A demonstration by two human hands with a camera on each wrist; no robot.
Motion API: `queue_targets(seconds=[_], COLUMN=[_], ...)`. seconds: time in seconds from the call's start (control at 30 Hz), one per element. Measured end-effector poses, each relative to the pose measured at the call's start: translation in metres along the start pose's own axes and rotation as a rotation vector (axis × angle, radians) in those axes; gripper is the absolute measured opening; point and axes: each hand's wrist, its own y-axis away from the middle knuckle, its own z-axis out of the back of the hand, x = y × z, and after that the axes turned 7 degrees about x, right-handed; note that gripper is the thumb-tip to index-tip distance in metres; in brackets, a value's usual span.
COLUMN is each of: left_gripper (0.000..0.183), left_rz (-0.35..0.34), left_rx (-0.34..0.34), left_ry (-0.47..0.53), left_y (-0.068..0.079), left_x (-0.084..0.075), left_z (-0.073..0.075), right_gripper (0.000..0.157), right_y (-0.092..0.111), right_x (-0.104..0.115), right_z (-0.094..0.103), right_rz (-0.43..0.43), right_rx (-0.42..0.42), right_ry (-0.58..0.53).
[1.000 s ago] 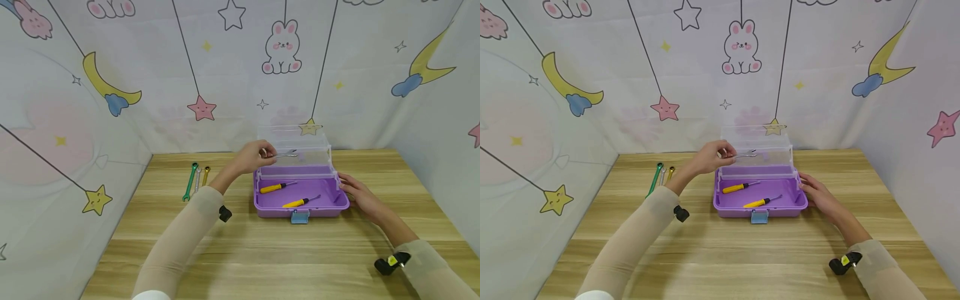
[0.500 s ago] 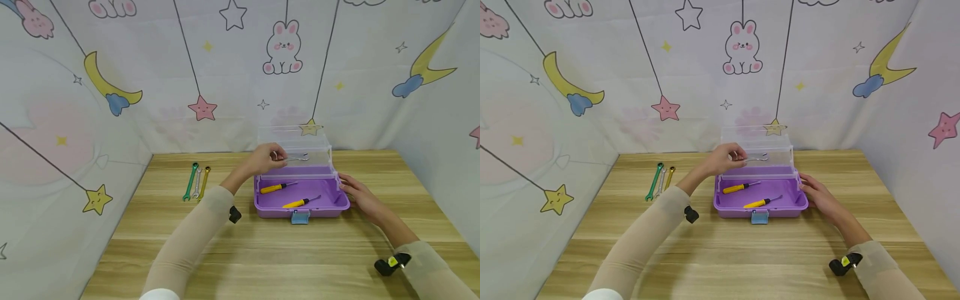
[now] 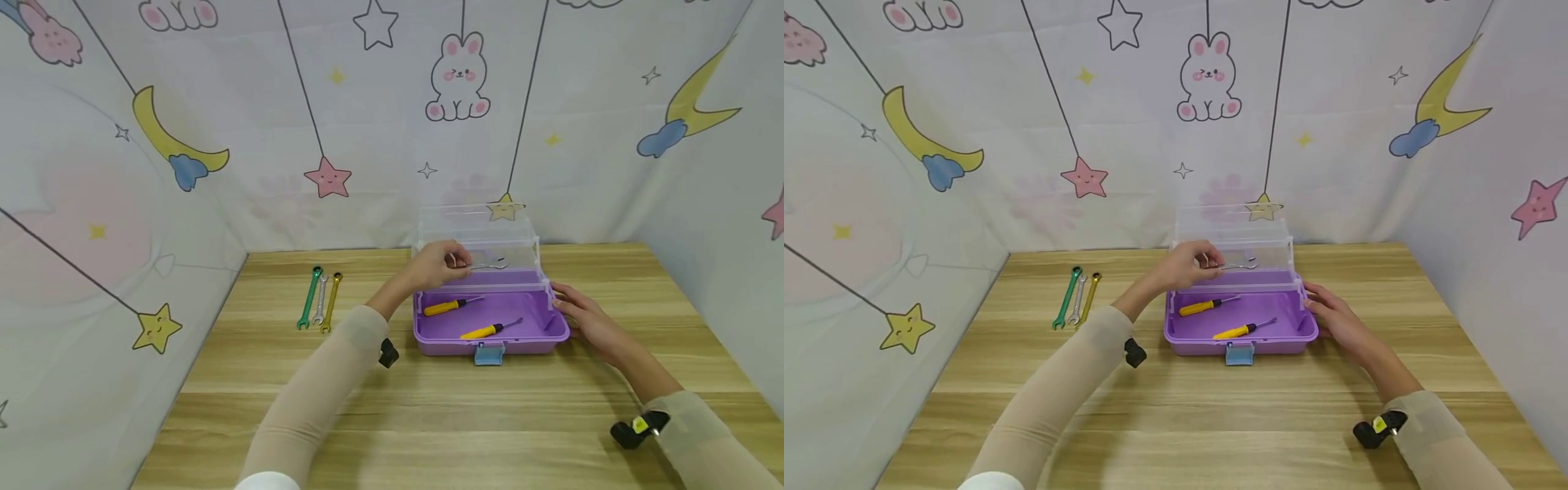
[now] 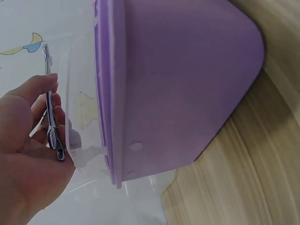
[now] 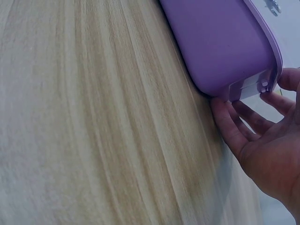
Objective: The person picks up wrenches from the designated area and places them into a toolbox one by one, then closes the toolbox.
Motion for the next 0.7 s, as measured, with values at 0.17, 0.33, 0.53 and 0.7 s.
queue_targets(seconds=[0.17, 0.33, 0.53, 0.7], left_gripper=[0.01, 0.01, 0.007, 0.007], left_rz=[0.012, 0.007, 0.015, 0.021], left_rx=[0.003, 0.009, 0.028, 0.031], left_ry=[-0.032, -0.069, -0.11, -0.131], left_y=[-0.002, -0.006, -0.006, -0.005], left_x=[0.003, 0.004, 0.002, 0.001], left_z=[-0.004, -0.008, -0.011, -0.013], right_gripper=[0.064, 0.064, 0.065, 0.065], right_y=[0.0, 0.0, 0.001, 0.001], right_x=[0.0, -0.002, -0.002, -0.002], right_z=[0.001, 0.002, 0.001, 0.001], right_rz=[0.009, 0.015, 0.012, 0.014], right_rx=[0.007, 0.007, 0.011, 0.011], right_ry=[-0.004, -0.008, -0.004, -0.008])
